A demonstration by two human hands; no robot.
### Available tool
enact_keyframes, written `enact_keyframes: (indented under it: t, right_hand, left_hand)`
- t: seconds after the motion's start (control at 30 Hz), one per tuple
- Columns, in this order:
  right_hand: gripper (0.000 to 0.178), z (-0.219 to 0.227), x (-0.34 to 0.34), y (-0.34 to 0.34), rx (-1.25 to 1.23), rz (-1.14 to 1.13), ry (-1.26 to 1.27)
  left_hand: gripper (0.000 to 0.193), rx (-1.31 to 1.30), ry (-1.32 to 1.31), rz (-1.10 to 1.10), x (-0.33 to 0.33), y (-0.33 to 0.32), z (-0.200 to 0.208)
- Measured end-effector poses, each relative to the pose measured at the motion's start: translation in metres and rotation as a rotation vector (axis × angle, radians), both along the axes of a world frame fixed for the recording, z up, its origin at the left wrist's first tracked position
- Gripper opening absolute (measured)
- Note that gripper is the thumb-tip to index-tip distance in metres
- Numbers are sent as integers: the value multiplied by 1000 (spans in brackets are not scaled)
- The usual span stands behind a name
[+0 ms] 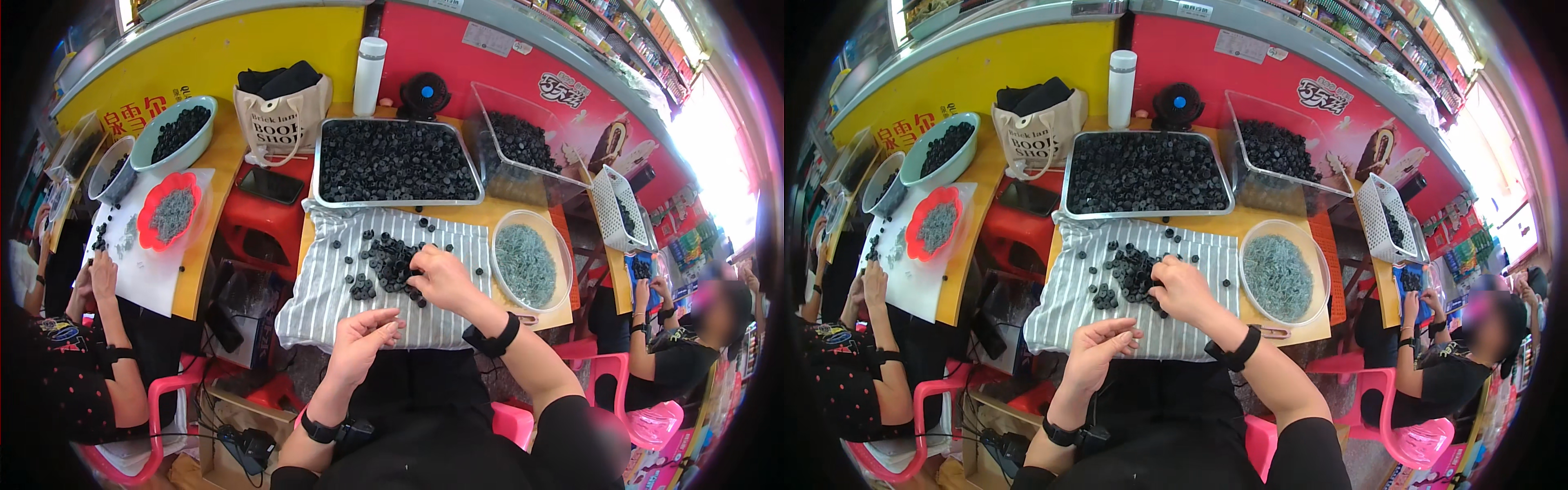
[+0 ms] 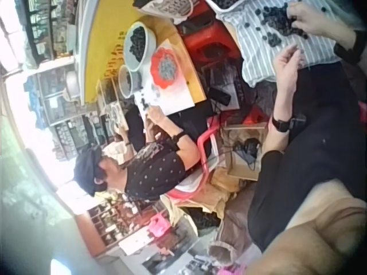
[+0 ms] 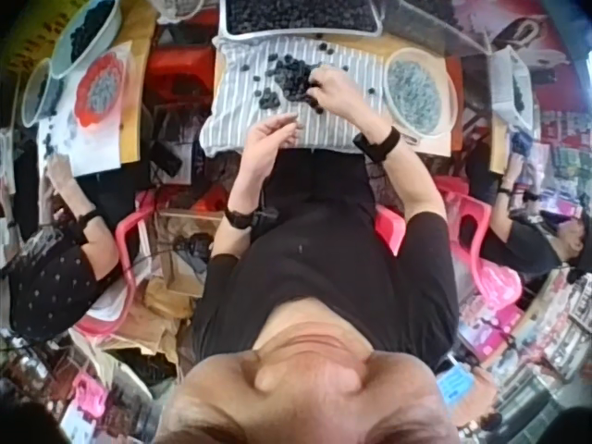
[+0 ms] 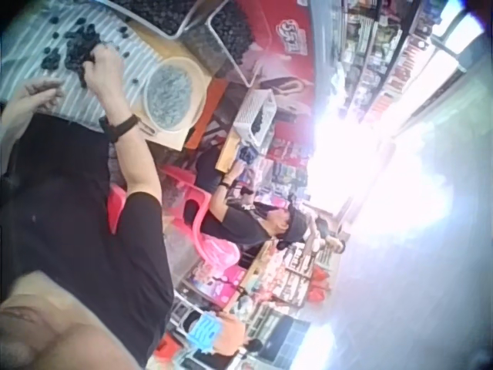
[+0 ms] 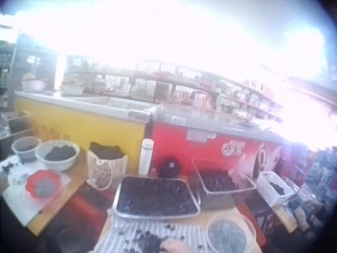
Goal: Manually assembling small black plastic components by inserting blue plastic rings.
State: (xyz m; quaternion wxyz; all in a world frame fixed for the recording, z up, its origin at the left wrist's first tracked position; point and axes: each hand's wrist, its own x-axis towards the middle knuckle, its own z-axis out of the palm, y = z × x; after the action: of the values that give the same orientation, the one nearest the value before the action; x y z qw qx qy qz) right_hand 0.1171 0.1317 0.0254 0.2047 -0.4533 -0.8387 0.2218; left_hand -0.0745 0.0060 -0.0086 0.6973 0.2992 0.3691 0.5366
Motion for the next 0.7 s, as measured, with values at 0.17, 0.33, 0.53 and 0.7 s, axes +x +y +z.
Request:
enact_keyframes:
  t: [0.17,0.33,0.53,0.7]
  right_hand:
    - [16,40,4,-19,-183,-63,180]
    - [17,8,32,-66,-45,61,134]
    - [16,-11,52,-83,96,-171,290]
    - [14,-19,68,-67,169,-225,227]
  left_hand:
    - [26,-26,47,7,4,-1,2]
    - [25,-19,20,16,16,0,4]
    - [24,11,78,1,25,-3,1]
    - [25,24,137,19,29,-6,0]
